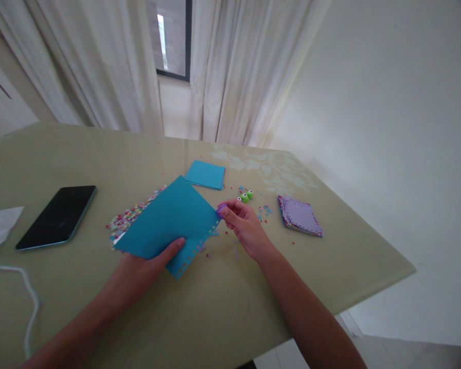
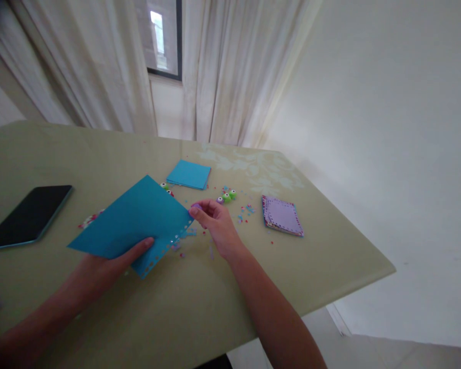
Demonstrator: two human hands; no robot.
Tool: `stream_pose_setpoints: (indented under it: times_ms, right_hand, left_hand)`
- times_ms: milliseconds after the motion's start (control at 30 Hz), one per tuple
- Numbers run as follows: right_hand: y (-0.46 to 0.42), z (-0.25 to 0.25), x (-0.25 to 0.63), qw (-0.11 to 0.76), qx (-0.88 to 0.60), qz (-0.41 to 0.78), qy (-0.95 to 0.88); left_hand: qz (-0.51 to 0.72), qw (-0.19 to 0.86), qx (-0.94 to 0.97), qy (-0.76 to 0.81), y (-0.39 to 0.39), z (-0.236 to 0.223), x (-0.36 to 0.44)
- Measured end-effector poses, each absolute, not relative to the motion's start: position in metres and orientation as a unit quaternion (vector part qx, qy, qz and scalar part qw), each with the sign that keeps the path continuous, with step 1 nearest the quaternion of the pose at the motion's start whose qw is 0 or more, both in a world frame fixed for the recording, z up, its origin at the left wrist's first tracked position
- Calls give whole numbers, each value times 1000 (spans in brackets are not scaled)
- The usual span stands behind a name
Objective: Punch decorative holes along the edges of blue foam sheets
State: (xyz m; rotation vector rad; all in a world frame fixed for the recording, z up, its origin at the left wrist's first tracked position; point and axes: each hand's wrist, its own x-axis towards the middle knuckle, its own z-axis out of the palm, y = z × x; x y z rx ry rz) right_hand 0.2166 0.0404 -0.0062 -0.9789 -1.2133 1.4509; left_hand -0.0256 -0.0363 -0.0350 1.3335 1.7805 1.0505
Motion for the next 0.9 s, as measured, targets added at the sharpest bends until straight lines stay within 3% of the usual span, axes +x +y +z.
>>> stream_pose_setpoints:
  times_ms: [900]
  right_hand:
    - [41,-6,216,488,-411,595,-489]
  left_hand:
    - [392,342,530,669,-39,-32,-23]
